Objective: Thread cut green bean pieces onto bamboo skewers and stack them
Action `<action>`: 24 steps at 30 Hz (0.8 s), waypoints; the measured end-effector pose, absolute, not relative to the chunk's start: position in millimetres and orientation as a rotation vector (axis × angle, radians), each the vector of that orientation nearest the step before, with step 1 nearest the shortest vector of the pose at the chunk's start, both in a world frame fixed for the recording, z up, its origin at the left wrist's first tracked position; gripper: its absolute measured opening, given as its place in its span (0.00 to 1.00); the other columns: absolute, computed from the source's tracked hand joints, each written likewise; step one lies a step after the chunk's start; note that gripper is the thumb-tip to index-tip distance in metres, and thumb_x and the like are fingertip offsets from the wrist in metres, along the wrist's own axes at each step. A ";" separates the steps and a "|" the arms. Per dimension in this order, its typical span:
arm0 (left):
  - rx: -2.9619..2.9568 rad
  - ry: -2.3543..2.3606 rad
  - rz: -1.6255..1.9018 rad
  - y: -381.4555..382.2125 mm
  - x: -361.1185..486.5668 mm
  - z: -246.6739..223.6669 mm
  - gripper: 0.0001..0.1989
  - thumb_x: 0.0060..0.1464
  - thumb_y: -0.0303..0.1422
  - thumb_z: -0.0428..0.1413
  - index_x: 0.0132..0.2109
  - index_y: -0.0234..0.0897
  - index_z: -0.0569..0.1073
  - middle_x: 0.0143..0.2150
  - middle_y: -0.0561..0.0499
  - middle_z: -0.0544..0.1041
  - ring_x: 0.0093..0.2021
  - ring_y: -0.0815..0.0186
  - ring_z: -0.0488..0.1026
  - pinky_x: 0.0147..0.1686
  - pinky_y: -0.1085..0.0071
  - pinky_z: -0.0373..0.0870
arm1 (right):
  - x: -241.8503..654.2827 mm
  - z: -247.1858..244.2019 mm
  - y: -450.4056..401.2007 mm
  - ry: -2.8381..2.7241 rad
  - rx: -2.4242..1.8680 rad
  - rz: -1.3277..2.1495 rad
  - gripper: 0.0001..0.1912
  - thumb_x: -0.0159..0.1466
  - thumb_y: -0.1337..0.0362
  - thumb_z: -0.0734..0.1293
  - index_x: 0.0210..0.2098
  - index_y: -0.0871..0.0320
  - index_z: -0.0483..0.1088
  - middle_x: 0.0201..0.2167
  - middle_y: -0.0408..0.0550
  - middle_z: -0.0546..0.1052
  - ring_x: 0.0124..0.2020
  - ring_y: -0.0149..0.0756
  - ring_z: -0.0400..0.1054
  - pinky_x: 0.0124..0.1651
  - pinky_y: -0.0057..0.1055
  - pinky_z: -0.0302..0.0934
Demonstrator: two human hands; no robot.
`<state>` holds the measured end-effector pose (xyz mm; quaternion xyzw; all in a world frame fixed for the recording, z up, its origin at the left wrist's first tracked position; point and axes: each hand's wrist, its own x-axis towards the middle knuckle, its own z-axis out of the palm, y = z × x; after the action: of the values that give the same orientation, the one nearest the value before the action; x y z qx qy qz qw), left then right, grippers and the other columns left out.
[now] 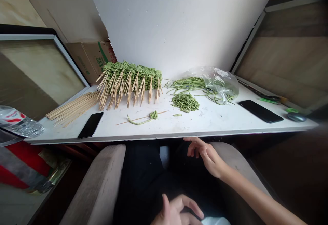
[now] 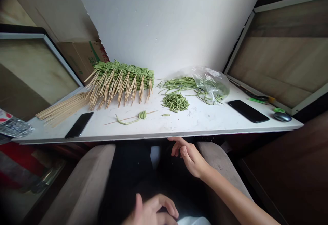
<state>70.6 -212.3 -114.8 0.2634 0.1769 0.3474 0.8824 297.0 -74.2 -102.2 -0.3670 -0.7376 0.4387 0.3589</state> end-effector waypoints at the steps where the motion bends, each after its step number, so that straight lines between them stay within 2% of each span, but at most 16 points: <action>1: 0.535 0.346 0.759 -211.9 69.0 -107.4 0.50 0.50 0.74 0.39 0.51 0.34 0.76 0.51 0.37 0.75 0.46 0.50 0.78 0.47 0.58 0.71 | 297.3 -102.4 -74.1 -1.902 -0.951 1.128 0.41 0.70 0.34 0.45 0.65 0.55 0.64 0.34 0.51 0.78 0.34 0.41 0.70 0.37 0.37 0.66; 3: 0.518 0.336 0.786 -212.7 65.8 -99.4 0.51 0.50 0.75 0.37 0.51 0.35 0.76 0.52 0.39 0.74 0.41 0.54 0.79 0.38 0.65 0.70 | 297.4 -103.0 -73.9 -1.902 -0.960 1.120 0.42 0.70 0.33 0.45 0.65 0.55 0.64 0.34 0.51 0.78 0.33 0.40 0.70 0.37 0.37 0.66; 4: 0.538 0.354 0.773 -214.4 64.6 -99.4 0.52 0.50 0.75 0.33 0.51 0.35 0.76 0.50 0.39 0.74 0.39 0.56 0.78 0.37 0.66 0.69 | 297.2 -103.2 -73.9 -1.901 -0.963 1.117 0.42 0.70 0.33 0.44 0.64 0.55 0.64 0.34 0.51 0.78 0.33 0.40 0.70 0.37 0.37 0.66; 6: 0.717 0.438 0.697 -218.5 62.6 -106.0 0.55 0.51 0.74 0.27 0.50 0.35 0.78 0.45 0.40 0.76 0.39 0.57 0.76 0.41 0.63 0.70 | 296.5 -103.5 -74.0 -1.902 -0.965 1.119 0.41 0.70 0.34 0.44 0.64 0.55 0.64 0.34 0.50 0.78 0.32 0.40 0.69 0.37 0.37 0.66; 7: 0.900 0.490 0.644 -219.3 61.2 -111.3 0.54 0.51 0.73 0.28 0.50 0.35 0.79 0.45 0.40 0.76 0.41 0.56 0.75 0.46 0.60 0.71 | 296.0 -103.6 -74.1 -1.901 -0.963 1.122 0.41 0.70 0.34 0.44 0.64 0.55 0.64 0.34 0.50 0.78 0.33 0.40 0.70 0.38 0.37 0.66; 9: 1.323 0.611 0.579 -215.1 56.0 -122.0 0.49 0.49 0.75 0.40 0.50 0.39 0.80 0.49 0.39 0.74 0.46 0.51 0.74 0.52 0.57 0.69 | 295.3 -103.6 -74.5 -1.897 -0.959 1.126 0.41 0.70 0.34 0.44 0.65 0.55 0.63 0.35 0.51 0.78 0.33 0.41 0.70 0.38 0.37 0.66; 10: 1.481 0.663 0.577 -209.5 51.9 -126.4 0.48 0.48 0.75 0.43 0.51 0.40 0.80 0.51 0.39 0.73 0.48 0.49 0.73 0.54 0.56 0.69 | 295.1 -103.7 -74.6 -1.895 -0.959 1.125 0.42 0.70 0.33 0.44 0.65 0.55 0.63 0.35 0.51 0.78 0.34 0.41 0.70 0.38 0.37 0.66; 12: 1.632 0.730 0.658 -193.3 40.9 -132.1 0.49 0.55 0.72 0.35 0.57 0.38 0.76 0.54 0.37 0.70 0.51 0.48 0.72 0.56 0.55 0.68 | 295.4 -104.0 -74.6 -1.894 -0.963 1.115 0.42 0.70 0.33 0.44 0.65 0.55 0.62 0.34 0.51 0.78 0.33 0.41 0.70 0.37 0.38 0.66; 14: 1.671 0.798 0.694 -176.3 29.5 -134.7 0.44 0.60 0.68 0.36 0.62 0.38 0.71 0.57 0.37 0.68 0.58 0.47 0.68 0.63 0.52 0.62 | 296.5 -104.3 -73.9 -1.902 -0.969 1.106 0.42 0.70 0.33 0.44 0.66 0.55 0.62 0.34 0.51 0.78 0.33 0.41 0.70 0.37 0.38 0.66; 15: 1.620 0.843 0.728 -169.6 24.9 -135.3 0.43 0.62 0.65 0.34 0.62 0.38 0.70 0.58 0.38 0.67 0.58 0.48 0.68 0.64 0.51 0.62 | 297.3 -104.4 -73.4 -1.907 -0.972 1.105 0.42 0.70 0.34 0.44 0.66 0.55 0.61 0.34 0.51 0.78 0.32 0.41 0.70 0.37 0.38 0.67; 20: 1.458 0.879 0.929 -162.3 19.9 -133.3 0.41 0.64 0.63 0.32 0.57 0.38 0.73 0.59 0.39 0.65 0.57 0.50 0.68 0.60 0.52 0.67 | 300.9 -104.3 -71.0 -1.907 -0.975 1.104 0.41 0.71 0.34 0.44 0.67 0.54 0.61 0.34 0.50 0.78 0.33 0.40 0.70 0.37 0.37 0.67; 24: 1.274 0.833 0.909 -163.8 22.2 -141.3 0.45 0.62 0.64 0.26 0.57 0.37 0.72 0.56 0.38 0.66 0.46 0.55 0.72 0.46 0.55 0.75 | 301.3 -104.8 -70.3 -1.894 -0.976 1.084 0.41 0.71 0.34 0.44 0.66 0.54 0.61 0.34 0.50 0.78 0.32 0.40 0.71 0.37 0.37 0.67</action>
<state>22.2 -163.8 -141.3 0.5567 0.3640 0.3972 0.6323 301.3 -70.3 -104.8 -0.3799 -0.7369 0.4218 0.3669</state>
